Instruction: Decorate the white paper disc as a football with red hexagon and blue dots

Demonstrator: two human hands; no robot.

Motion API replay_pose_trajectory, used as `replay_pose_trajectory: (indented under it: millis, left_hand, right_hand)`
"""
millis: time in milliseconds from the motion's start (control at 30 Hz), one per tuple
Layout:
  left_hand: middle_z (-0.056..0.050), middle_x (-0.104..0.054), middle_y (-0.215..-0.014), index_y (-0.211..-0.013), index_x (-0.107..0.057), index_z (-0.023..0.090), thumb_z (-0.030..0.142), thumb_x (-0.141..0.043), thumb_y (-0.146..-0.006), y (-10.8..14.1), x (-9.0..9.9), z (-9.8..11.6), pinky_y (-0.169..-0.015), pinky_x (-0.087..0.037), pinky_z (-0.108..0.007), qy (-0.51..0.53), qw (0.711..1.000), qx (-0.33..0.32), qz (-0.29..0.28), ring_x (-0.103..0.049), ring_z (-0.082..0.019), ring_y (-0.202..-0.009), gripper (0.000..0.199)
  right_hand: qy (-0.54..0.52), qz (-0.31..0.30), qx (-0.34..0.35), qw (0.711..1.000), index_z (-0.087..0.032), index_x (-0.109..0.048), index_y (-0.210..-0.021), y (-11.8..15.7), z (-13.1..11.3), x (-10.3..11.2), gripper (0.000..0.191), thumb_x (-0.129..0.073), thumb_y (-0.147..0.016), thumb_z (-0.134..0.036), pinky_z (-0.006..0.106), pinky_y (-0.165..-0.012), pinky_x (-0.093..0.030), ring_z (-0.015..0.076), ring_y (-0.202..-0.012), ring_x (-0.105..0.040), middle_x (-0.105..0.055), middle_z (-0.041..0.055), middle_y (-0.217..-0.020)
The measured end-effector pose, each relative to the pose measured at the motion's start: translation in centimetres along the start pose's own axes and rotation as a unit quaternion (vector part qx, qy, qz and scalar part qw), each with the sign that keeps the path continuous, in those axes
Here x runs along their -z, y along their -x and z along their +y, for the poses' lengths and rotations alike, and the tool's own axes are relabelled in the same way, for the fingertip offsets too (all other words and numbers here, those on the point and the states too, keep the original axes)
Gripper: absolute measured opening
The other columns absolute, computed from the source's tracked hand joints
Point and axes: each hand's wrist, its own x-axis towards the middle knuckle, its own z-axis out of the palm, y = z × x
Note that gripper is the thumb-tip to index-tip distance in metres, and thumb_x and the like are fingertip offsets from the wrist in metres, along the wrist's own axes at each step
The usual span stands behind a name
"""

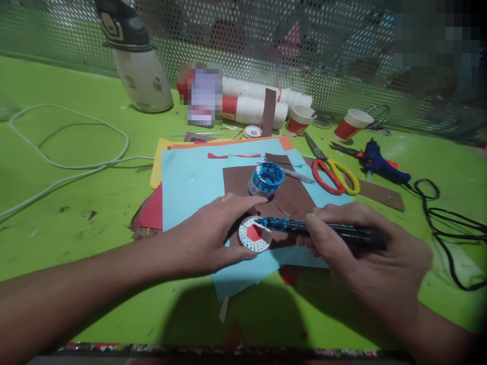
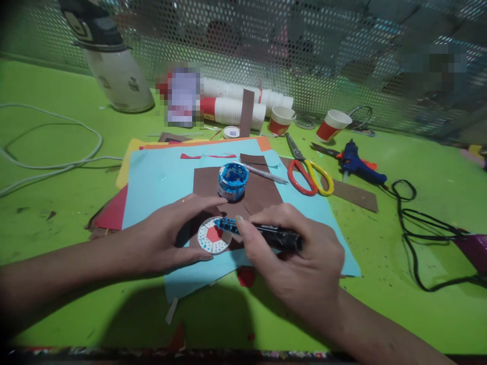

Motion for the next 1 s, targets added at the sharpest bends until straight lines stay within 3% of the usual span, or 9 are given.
replay_pose_trajectory:
  millis: [133,567,833,900,1000]
  left_hand:
    - [-0.010,-0.054,-0.131,-0.141,-0.036,0.021,0.031,-0.073,-0.081,0.00,-0.12,-0.09,-0.098,-0.044,-0.039,-0.001,1.000,-0.007,0.005,-0.051,-0.025,-0.119,0.071]
    - [-0.010,-0.055,-0.132,-0.140,-0.036,0.020,0.030,-0.072,-0.081,-0.02,0.00,0.02,-0.098,-0.044,-0.041,-0.006,1.000,-0.010,0.004,-0.051,-0.027,-0.120,0.070]
    - [-0.009,-0.053,-0.133,-0.140,-0.035,0.020,0.030,-0.073,-0.081,-0.05,-0.19,-0.26,-0.100,-0.042,-0.038,-0.003,1.000,-0.008,-0.002,-0.049,-0.025,-0.121,0.071]
    - [-0.009,-0.052,-0.135,-0.141,-0.035,0.021,0.030,-0.073,-0.080,0.06,-0.16,-0.18,-0.102,-0.041,-0.040,0.005,1.000,-0.006,0.002,-0.048,-0.025,-0.122,0.072]
    - [-0.008,-0.050,-0.138,-0.141,-0.034,0.026,0.029,-0.074,-0.079,0.25,-0.17,0.06,-0.104,-0.040,-0.043,0.025,0.999,0.020,-0.005,-0.048,-0.026,-0.124,0.075]
  right_hand:
    - [0.023,-0.023,0.028,0.999,-0.023,-0.061,-0.072,-0.06,0.40,-0.50,0.013,-0.069,-0.083,-0.024,0.021,-0.045,-0.041,0.0075,-0.046,-0.053,-0.062,-0.0065,-0.056]
    - [0.031,-0.035,0.026,0.999,-0.022,-0.061,-0.076,0.04,0.49,-0.88,0.010,-0.068,-0.083,-0.021,0.016,-0.050,-0.044,0.0058,-0.051,-0.057,-0.064,-0.0071,-0.061]
    - [0.009,-0.077,0.018,0.997,-0.022,-0.061,-0.077,-0.18,0.31,-0.73,0.009,-0.068,-0.082,-0.020,0.017,-0.052,-0.045,0.0062,-0.053,-0.057,-0.064,-0.0067,-0.063]
    - [-0.002,-0.059,0.010,0.998,-0.022,-0.062,-0.076,-0.29,0.01,-0.53,0.009,-0.068,-0.081,-0.019,0.017,-0.051,-0.045,0.0063,-0.051,-0.057,-0.064,-0.0067,-0.062]
    - [-0.020,0.016,-0.033,0.999,-0.023,-0.063,-0.073,-0.58,-0.31,0.04,0.011,-0.067,-0.082,-0.019,0.018,-0.048,-0.045,0.0073,-0.047,-0.057,-0.061,-0.0067,-0.057]
